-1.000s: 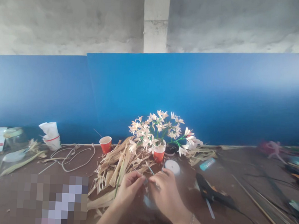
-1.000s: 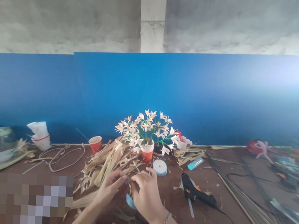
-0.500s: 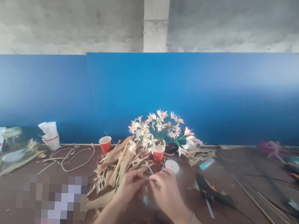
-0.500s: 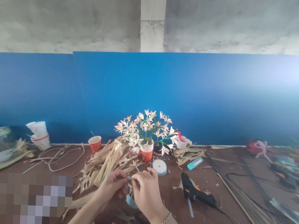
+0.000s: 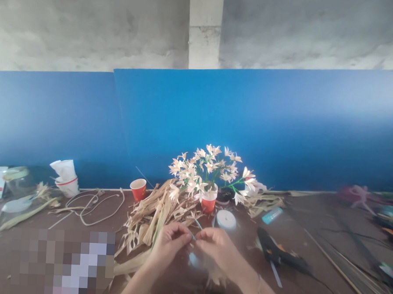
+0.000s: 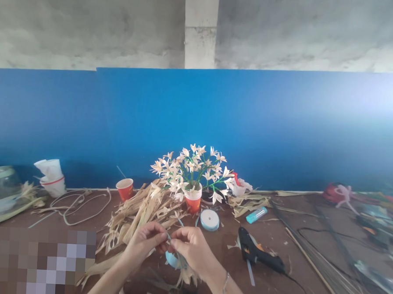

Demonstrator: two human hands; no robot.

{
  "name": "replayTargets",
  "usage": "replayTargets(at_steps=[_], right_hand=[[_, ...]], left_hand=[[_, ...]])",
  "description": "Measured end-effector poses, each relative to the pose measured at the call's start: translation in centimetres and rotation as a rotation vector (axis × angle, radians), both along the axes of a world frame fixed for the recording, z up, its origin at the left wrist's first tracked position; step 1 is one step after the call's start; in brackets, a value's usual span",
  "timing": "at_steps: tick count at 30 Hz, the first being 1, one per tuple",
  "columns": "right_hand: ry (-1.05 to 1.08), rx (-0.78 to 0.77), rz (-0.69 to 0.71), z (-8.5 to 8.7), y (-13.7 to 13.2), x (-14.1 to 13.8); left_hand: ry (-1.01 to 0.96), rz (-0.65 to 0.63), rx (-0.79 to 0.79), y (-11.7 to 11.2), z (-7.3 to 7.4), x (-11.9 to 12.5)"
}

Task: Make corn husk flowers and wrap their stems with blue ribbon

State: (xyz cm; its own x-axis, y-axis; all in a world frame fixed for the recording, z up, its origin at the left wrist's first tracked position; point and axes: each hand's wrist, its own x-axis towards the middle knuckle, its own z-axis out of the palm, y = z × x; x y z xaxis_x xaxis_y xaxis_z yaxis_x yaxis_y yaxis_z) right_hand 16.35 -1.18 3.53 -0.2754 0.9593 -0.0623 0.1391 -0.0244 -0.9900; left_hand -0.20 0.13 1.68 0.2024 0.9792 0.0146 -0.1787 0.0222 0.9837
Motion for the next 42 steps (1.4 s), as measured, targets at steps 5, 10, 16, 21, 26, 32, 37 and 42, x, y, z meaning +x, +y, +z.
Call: replayTargets(at_steps=[5,10,16,21,26,32,37,42], right_hand=[[0.218,-0.15,0.139,-0.6,0.4,0.8],[0.312,-0.242,0.274,-0.8,0.6,0.9],[-0.07,0.036,0.041,-0.2,-0.1,0.1],[-0.505,0.685,-0.234,-0.9,-0.6,-1.0],[-0.647,1.032,-0.364,-2.1,-0.4,-1.1],[-0.717,1.098,-0.371,-1.9,-0.4,-0.9],[-0.708,1.095,-0.371,-2.0,-0.3,-1.0],[-0.672,1.078,-0.399,-2.1,-0.1,-0.9]], left_hand=[[-0.063,-0.029,-0.056,-0.1,0.2,0.3],[-0.08,-0.083,-0.064,-0.4,0.6,0.3],[-0.025,-0.02,-0.034,-0.4,0.0,0.5],[-0.023,0.055,-0.018,-0.2,-1.0,1.0],[-0.051,0.037,-0.09,0.2,-1.4,1.2],[-0.152,-0.027,-0.229,0.4,-2.2,1.0],[-0.21,-0.014,-0.247,0.4,-1.8,1.0],[-0.199,-0.022,-0.257,0.2,-1.3,1.1]])
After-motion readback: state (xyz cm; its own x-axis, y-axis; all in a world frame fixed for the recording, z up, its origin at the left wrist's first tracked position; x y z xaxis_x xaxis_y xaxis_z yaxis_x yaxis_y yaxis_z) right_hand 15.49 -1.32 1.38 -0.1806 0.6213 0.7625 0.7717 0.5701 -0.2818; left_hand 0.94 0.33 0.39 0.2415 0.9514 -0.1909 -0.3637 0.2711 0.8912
